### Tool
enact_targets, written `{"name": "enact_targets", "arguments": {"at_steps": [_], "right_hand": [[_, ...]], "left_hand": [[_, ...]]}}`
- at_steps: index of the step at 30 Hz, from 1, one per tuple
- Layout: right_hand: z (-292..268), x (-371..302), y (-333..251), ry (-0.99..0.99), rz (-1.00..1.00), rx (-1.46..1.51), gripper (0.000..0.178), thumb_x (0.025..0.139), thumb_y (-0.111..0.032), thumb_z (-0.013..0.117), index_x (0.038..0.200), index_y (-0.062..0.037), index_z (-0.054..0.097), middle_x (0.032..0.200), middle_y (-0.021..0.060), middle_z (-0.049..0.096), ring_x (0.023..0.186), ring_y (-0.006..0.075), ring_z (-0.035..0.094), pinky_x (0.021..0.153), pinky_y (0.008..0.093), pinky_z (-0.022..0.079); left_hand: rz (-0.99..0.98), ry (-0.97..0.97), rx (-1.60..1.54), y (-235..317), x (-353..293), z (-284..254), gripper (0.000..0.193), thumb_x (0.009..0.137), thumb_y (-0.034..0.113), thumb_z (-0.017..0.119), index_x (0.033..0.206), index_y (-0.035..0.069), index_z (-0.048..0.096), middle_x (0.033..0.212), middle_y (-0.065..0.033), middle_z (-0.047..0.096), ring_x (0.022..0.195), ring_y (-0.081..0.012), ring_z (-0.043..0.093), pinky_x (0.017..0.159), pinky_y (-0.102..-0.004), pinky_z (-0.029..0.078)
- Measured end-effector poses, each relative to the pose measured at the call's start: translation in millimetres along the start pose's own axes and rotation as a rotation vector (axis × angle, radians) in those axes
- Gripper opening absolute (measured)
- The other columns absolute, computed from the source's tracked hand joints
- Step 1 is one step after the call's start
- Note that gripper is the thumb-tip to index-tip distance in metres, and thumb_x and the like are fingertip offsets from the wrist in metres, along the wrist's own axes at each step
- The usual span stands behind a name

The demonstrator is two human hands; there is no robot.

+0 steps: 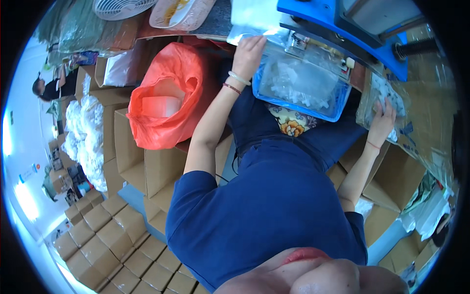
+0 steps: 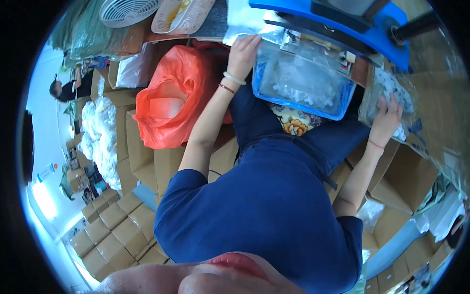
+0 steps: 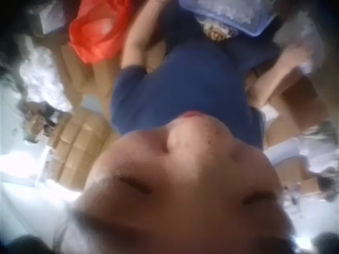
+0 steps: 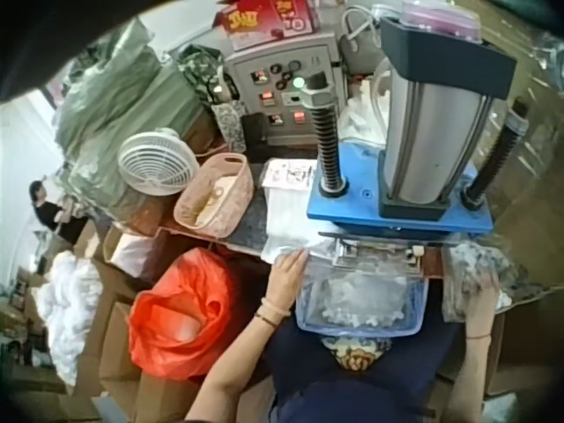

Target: Sealing small white components into plastic bags using a heat sealing machine.

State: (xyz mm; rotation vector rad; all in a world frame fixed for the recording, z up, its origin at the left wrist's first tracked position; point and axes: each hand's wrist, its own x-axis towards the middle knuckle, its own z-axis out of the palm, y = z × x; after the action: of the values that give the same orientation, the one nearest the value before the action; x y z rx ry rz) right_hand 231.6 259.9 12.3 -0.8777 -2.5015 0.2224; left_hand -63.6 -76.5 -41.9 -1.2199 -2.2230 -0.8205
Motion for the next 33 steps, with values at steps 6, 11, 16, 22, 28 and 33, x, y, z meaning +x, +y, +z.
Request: {"name": "enact_targets", "arguments": {"at_steps": [6,11,16,22,28,33], "right_hand": [[-30.3,3.6,-60.4,0.032,0.205,0.265,0.029,0.092,-0.018,0.067,0.118,-0.0048,0.066,0.113,0.0113,0.068,0.097,0.0232,0.065,0.086,0.0334,0.05],[-37.3,-31.2,-129.4,-0.306,-0.008,0.759,0.023,0.09,-0.005,0.068,0.112,-0.0036,0.069,0.11,0.0074,0.068,0.099,0.0152,0.062,0.09,0.0271,0.048],[-62.5,11.1,-164.7,-0.155,-0.229,0.915,0.024,0.085,-0.005,0.073,0.109,-0.0019,0.07,0.107,0.0078,0.069,0.097,0.0171,0.063,0.086,0.0277,0.049],[-67.0,37.3,-157.4,-0.308,-0.424,0.715,0.021,0.086,-0.01,0.071,0.105,-0.0028,0.069,0.105,0.0106,0.069,0.096,0.0256,0.064,0.084,0.0325,0.05],[-33.6,46.5,-135.2,-0.617,-0.304,0.66,0.025,0.093,-0.019,0.063,0.115,-0.0069,0.065,0.111,0.0125,0.069,0.099,0.0279,0.066,0.084,0.0343,0.051],[-43.0,37.2,-97.1,-0.139,-0.164,0.256,0.027,0.095,-0.024,0.061,0.117,-0.0082,0.064,0.106,0.0113,0.07,0.092,0.0288,0.068,0.078,0.0379,0.053]], "left_hand": [[-0.283,-0.016,-0.274,28.0,13.1,-38.7,0.016,0.079,0.0,0.07,0.095,0.004,0.073,0.1,-0.0094,0.072,0.094,-0.0249,0.067,0.082,-0.0323,0.054],[-0.699,-0.23,-0.827,87.9,29.0,-64.5,0.019,0.085,0.002,0.073,0.104,-0.005,0.072,0.097,-0.0066,0.072,0.088,-0.0078,0.064,0.08,-0.0217,0.051],[-0.687,-0.296,-0.953,111.2,31.9,-65.6,0.018,0.085,0.008,0.074,0.101,-0.002,0.074,0.093,-0.0069,0.074,0.085,-0.0077,0.065,0.077,-0.0221,0.051],[-0.661,-0.571,-0.979,122.2,41.6,-59.6,0.023,0.088,0.015,0.074,0.103,-0.002,0.073,0.091,-0.0048,0.073,0.083,-0.0081,0.064,0.077,-0.0222,0.051],[-0.915,-0.992,-1.507,111.3,35.8,-34.9,0.024,0.092,0.015,0.068,0.107,-0.004,0.07,0.097,-0.0143,0.073,0.091,-0.0216,0.071,0.079,-0.0294,0.058],[-1.218,-0.644,-1.74,108.6,47.1,4.7,0.022,0.096,0.01,0.06,0.111,-0.006,0.064,0.106,-0.0151,0.07,0.099,-0.0285,0.07,0.08,-0.0361,0.059]]}}
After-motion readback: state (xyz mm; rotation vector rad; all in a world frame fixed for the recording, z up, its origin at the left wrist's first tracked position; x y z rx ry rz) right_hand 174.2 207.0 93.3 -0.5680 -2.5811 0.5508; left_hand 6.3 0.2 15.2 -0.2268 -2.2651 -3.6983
